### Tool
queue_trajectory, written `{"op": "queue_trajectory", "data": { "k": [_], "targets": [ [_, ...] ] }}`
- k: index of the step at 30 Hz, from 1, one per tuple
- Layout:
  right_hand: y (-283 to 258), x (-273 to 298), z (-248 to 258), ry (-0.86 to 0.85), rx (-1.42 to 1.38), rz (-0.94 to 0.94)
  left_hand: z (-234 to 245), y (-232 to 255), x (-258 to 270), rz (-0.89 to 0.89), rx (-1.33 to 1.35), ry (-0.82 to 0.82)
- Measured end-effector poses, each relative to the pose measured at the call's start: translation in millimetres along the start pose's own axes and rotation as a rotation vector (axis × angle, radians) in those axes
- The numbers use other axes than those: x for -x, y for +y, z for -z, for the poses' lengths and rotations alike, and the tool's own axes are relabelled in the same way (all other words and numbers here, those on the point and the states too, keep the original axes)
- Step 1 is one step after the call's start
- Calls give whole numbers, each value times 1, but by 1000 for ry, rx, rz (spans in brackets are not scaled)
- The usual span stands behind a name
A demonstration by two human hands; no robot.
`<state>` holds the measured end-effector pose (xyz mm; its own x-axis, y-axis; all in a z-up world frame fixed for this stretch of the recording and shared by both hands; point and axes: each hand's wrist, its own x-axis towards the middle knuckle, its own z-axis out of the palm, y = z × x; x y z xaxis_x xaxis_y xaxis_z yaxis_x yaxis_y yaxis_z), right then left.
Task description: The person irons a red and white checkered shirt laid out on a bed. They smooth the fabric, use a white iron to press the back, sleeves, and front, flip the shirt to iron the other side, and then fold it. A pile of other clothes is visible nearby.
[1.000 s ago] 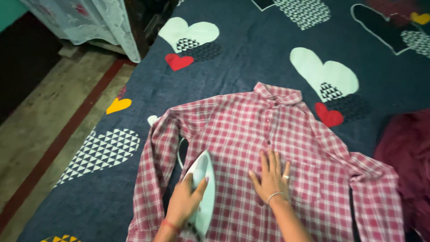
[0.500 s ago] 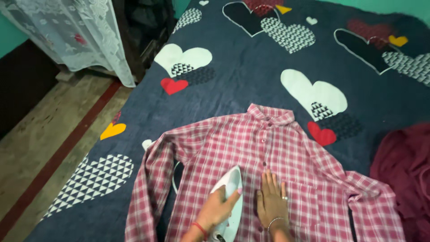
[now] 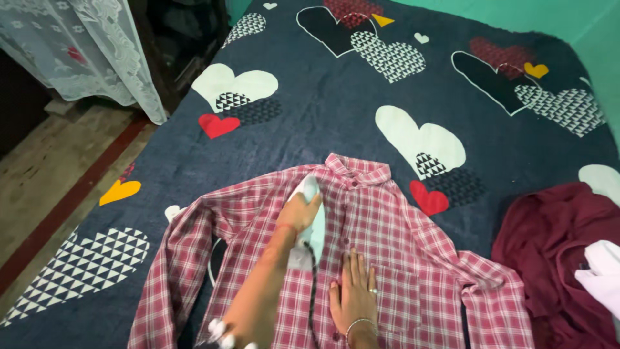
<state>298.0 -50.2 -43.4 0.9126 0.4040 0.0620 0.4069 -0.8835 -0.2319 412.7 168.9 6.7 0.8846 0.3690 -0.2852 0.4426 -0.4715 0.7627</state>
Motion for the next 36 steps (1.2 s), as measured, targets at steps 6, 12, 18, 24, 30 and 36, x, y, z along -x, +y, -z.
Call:
{"op": "queue_trajectory", "data": {
  "k": [6,12,18,24,30,36],
  "targets": [
    [-2,1,4,-92,49,-34,-2,-40,112,93,-97,-70],
    [-6,-3,12,-170,92,-46,13,-29,76,46,-127,43],
    [-9,-6,15,-283,58,-128,34,-18,-7,89,-49,131],
    [-1,-2,3,-184,98,-19,16,-39,74,77,-27,-13],
    [30,-5,4,-186,-195,56,-6,-40,161,138,113,-201],
    [117,-10,40,52,61,27,-23,-6,77,-71,-70,-70]
  ]
}}
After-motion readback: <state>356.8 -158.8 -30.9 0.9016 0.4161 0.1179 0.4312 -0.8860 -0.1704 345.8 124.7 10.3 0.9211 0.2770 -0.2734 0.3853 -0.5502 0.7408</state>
